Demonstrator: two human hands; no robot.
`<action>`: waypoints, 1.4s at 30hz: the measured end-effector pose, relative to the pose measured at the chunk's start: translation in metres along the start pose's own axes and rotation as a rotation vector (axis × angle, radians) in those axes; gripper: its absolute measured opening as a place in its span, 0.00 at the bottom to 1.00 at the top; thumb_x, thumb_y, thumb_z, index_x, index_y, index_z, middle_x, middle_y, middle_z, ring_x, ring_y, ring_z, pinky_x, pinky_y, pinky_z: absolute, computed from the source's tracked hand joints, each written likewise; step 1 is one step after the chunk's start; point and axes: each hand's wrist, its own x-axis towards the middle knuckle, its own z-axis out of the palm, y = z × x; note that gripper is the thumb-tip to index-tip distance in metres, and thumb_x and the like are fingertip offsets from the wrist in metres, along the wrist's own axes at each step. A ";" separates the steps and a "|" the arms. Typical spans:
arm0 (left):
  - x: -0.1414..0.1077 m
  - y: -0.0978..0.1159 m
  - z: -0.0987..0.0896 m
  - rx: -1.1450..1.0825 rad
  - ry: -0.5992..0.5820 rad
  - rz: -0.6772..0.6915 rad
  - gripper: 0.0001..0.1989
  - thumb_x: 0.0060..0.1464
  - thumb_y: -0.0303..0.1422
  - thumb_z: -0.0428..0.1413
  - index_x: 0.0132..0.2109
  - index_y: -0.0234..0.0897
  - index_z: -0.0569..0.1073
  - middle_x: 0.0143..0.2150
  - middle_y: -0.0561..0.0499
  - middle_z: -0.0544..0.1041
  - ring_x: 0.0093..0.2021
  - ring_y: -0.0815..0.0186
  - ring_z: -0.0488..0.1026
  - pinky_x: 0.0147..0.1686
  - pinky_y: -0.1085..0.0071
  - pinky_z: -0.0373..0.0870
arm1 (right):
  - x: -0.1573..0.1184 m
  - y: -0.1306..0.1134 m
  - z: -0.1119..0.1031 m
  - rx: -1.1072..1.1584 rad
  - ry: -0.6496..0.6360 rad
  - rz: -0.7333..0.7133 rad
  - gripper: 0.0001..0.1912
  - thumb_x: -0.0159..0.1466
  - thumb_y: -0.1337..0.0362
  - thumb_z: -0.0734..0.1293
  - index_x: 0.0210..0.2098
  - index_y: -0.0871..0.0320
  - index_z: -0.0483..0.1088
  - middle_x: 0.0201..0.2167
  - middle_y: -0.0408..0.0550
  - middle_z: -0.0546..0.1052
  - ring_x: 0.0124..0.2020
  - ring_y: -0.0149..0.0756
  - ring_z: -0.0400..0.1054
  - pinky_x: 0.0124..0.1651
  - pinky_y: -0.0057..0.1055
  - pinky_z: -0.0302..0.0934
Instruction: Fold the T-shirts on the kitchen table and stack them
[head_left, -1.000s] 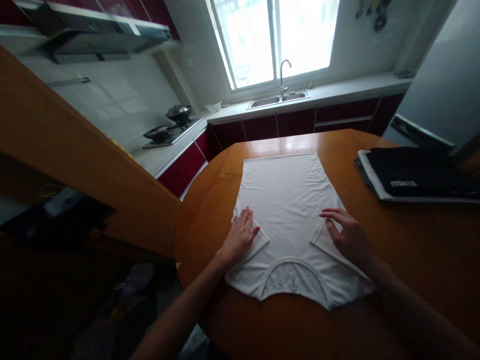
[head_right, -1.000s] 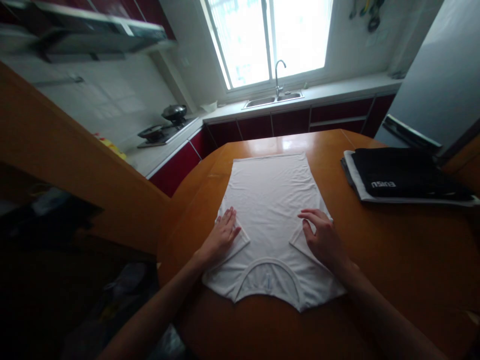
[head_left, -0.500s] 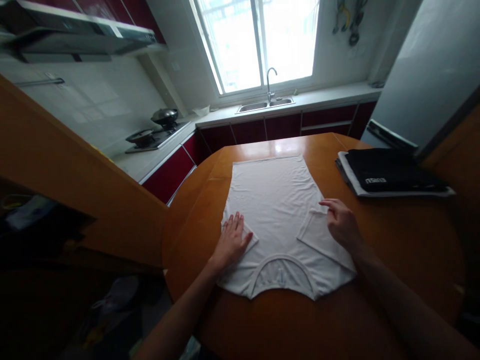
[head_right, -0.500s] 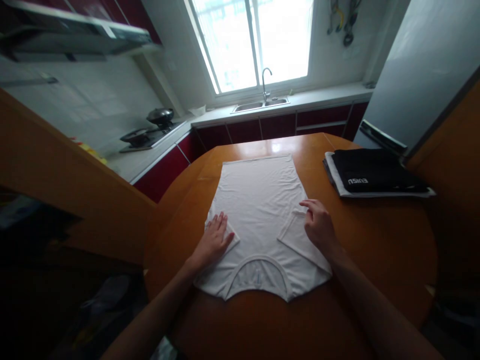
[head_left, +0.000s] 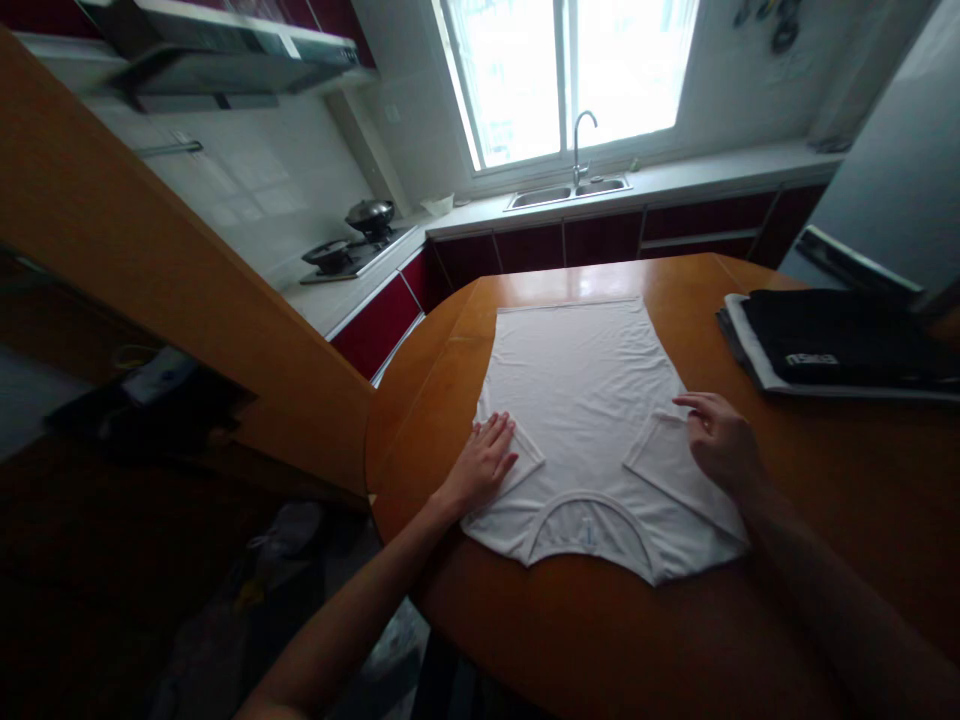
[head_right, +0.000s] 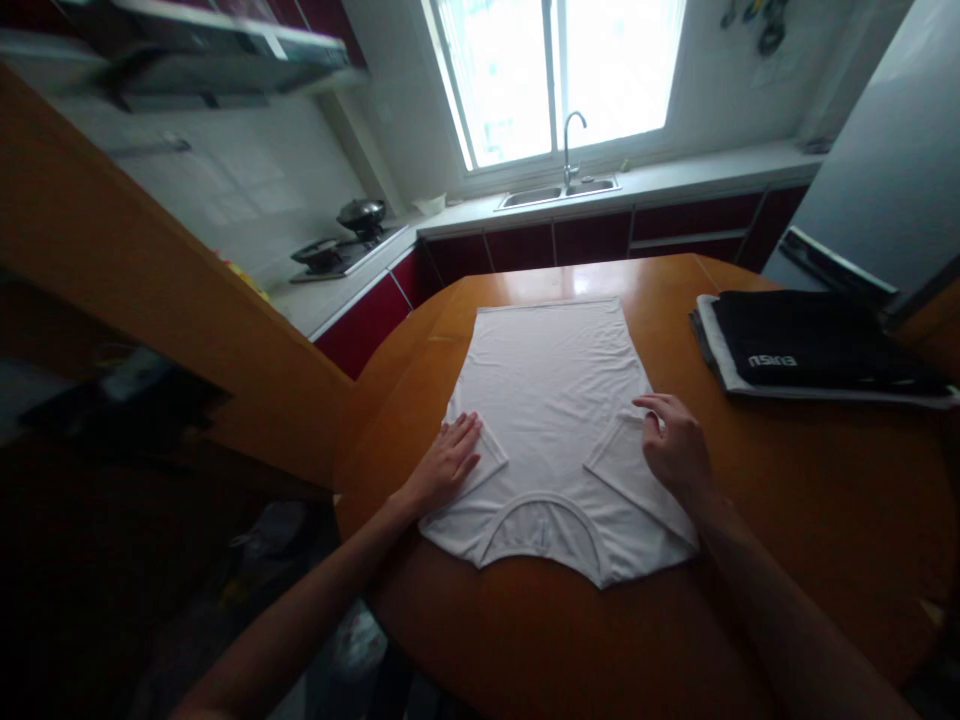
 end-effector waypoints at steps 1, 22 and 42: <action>-0.001 0.001 -0.002 -0.017 0.023 -0.001 0.29 0.70 0.44 0.40 0.71 0.35 0.57 0.73 0.39 0.54 0.74 0.54 0.46 0.70 0.48 0.44 | 0.000 0.000 0.000 -0.004 0.001 -0.005 0.16 0.61 0.68 0.59 0.42 0.59 0.77 0.45 0.55 0.78 0.49 0.45 0.72 0.55 0.43 0.65; -0.112 0.002 -0.059 0.189 -0.092 0.237 0.11 0.60 0.22 0.57 0.45 0.43 0.76 0.52 0.47 0.71 0.53 0.58 0.64 0.54 0.60 0.67 | -0.027 -0.012 0.032 -0.034 -0.300 -0.184 0.16 0.63 0.67 0.60 0.42 0.60 0.78 0.46 0.57 0.78 0.50 0.46 0.71 0.55 0.43 0.64; -0.095 0.008 -0.049 -0.033 0.155 0.151 0.10 0.65 0.31 0.51 0.50 0.41 0.76 0.48 0.45 0.75 0.49 0.60 0.72 0.51 0.62 0.71 | -0.028 -0.010 0.033 -0.090 -0.354 -0.227 0.16 0.65 0.66 0.61 0.46 0.60 0.77 0.49 0.59 0.76 0.52 0.48 0.69 0.57 0.46 0.64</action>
